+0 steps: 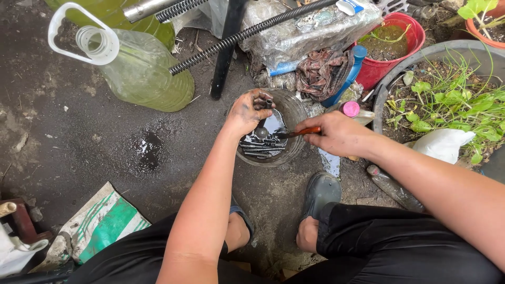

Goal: The person sits on the ground and cleans small metal parts submerged in a bucket of water. They use a brush to scrub the parts and a screwdriver to manipulate them, occasionally picking up and inspecting the items before placing them back into the bucket.

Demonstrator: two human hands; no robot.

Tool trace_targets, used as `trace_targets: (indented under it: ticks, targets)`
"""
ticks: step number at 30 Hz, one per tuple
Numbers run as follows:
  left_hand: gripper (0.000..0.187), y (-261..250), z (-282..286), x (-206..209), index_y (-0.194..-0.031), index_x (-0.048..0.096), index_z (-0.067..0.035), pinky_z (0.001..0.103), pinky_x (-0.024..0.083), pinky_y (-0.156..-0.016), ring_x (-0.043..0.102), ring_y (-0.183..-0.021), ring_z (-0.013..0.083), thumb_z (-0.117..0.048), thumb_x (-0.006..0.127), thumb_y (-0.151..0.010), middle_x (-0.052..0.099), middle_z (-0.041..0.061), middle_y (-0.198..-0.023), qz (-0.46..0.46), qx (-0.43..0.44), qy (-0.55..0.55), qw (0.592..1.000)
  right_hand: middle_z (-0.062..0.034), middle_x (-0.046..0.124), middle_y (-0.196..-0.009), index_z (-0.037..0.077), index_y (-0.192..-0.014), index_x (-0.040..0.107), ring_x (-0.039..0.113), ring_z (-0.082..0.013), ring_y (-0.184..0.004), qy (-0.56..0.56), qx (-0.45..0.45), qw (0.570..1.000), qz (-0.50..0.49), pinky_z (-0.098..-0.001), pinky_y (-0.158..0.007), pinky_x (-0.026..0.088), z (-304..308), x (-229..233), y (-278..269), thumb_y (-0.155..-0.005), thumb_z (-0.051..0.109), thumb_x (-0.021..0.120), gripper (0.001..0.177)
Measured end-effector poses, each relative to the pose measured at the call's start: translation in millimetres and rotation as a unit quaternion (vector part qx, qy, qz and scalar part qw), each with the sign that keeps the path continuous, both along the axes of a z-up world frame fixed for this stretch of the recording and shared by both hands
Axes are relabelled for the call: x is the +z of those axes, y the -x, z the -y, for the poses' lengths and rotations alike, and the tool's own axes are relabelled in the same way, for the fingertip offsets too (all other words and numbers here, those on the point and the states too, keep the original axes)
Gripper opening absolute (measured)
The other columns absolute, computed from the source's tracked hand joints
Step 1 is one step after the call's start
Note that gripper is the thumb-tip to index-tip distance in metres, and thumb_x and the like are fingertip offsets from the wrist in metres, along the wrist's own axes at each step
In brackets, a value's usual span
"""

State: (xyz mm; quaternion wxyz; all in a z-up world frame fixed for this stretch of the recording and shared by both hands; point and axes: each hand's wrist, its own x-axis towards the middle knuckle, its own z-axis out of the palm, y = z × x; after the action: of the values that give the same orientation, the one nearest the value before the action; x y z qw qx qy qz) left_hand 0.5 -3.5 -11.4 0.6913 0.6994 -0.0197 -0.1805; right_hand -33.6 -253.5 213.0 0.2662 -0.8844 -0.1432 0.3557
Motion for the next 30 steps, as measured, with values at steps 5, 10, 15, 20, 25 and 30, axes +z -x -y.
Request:
trace_targets:
  ticks: [5, 10, 15, 20, 25, 30]
  targets:
    - [0.041, 12, -2, 49, -0.125, 0.083, -0.01, 0.036, 0.062, -0.101, 0.073, -0.108, 0.0168, 0.007, 0.087, -0.088, 0.08, 0.01, -0.113, 0.004, -0.01, 0.068, 0.998, -0.0245, 0.084, -0.12, 0.016, -0.127, 0.086, 0.08, -0.0474, -0.114, -0.021, 0.045, 0.999, 0.013, -0.0622, -0.095, 0.066, 7, -38, 3, -0.097, 0.014, 0.074, 0.033]
    - [0.04, 6, -3, 48, -0.132, 0.083, -0.011, 0.033, 0.066, -0.096, 0.072, -0.108, 0.0153, 0.005, 0.084, -0.095, 0.08, 0.008, -0.117, 0.003, -0.038, 0.132, 0.991, -0.0199, 0.086, -0.114, 0.021, -0.125, 0.087, 0.081, -0.0442, -0.111, -0.029, 0.043, 0.998, 0.03, -0.0581, -0.093, 0.067, 10, -44, -1, -0.096, 0.019, 0.078, 0.03]
    - [0.039, 6, -6, 44, -0.137, 0.078, -0.005, 0.035, 0.065, -0.099, 0.077, -0.116, 0.0197, 0.005, 0.077, -0.1, 0.082, 0.013, -0.123, 0.028, -0.06, 0.217, 0.974, -0.0214, 0.086, -0.114, 0.019, -0.125, 0.087, 0.08, -0.0456, -0.112, -0.05, 0.037, 0.998, 0.018, -0.06, -0.095, 0.065, 8, -36, -3, -0.096, 0.017, 0.079, 0.031]
    - [0.042, 7, -13, 40, -0.137, 0.077, -0.006, 0.037, 0.067, -0.097, 0.08, -0.111, 0.0232, 0.005, 0.081, -0.096, 0.082, 0.016, -0.12, -0.002, -0.045, 0.102, 0.994, -0.0212, 0.086, -0.112, 0.019, -0.125, 0.087, 0.08, -0.0453, -0.11, -0.026, 0.047, 0.998, 0.027, -0.0583, -0.093, 0.066, 15, -40, -7, -0.097, 0.017, 0.078, 0.03]
    - [0.041, -9, 26, -35, -0.121, 0.084, -0.034, 0.037, 0.068, -0.086, 0.084, -0.101, 0.0198, -0.028, 0.097, -0.083, 0.085, -0.006, -0.101, 0.037, -0.133, -0.414, 0.9, -0.0198, 0.086, -0.11, 0.02, -0.125, 0.086, 0.081, -0.0435, -0.107, 0.0, 0.031, 0.999, 0.04, -0.058, -0.089, 0.067, 10, 6, -14, -0.098, 0.02, 0.076, 0.029]
    - [0.008, -25, 42, -141, -0.094, 0.089, -0.013, 0.052, 0.069, -0.075, 0.082, -0.079, 0.0352, -0.014, 0.084, -0.089, 0.081, 0.012, -0.079, 0.112, -0.179, -0.532, 0.82, -0.0131, 0.088, -0.104, 0.024, -0.124, 0.089, 0.086, -0.0334, -0.099, 0.062, 0.061, 0.996, 0.033, -0.0461, -0.089, 0.07, 4, 49, -15, -0.102, 0.023, 0.074, 0.027]
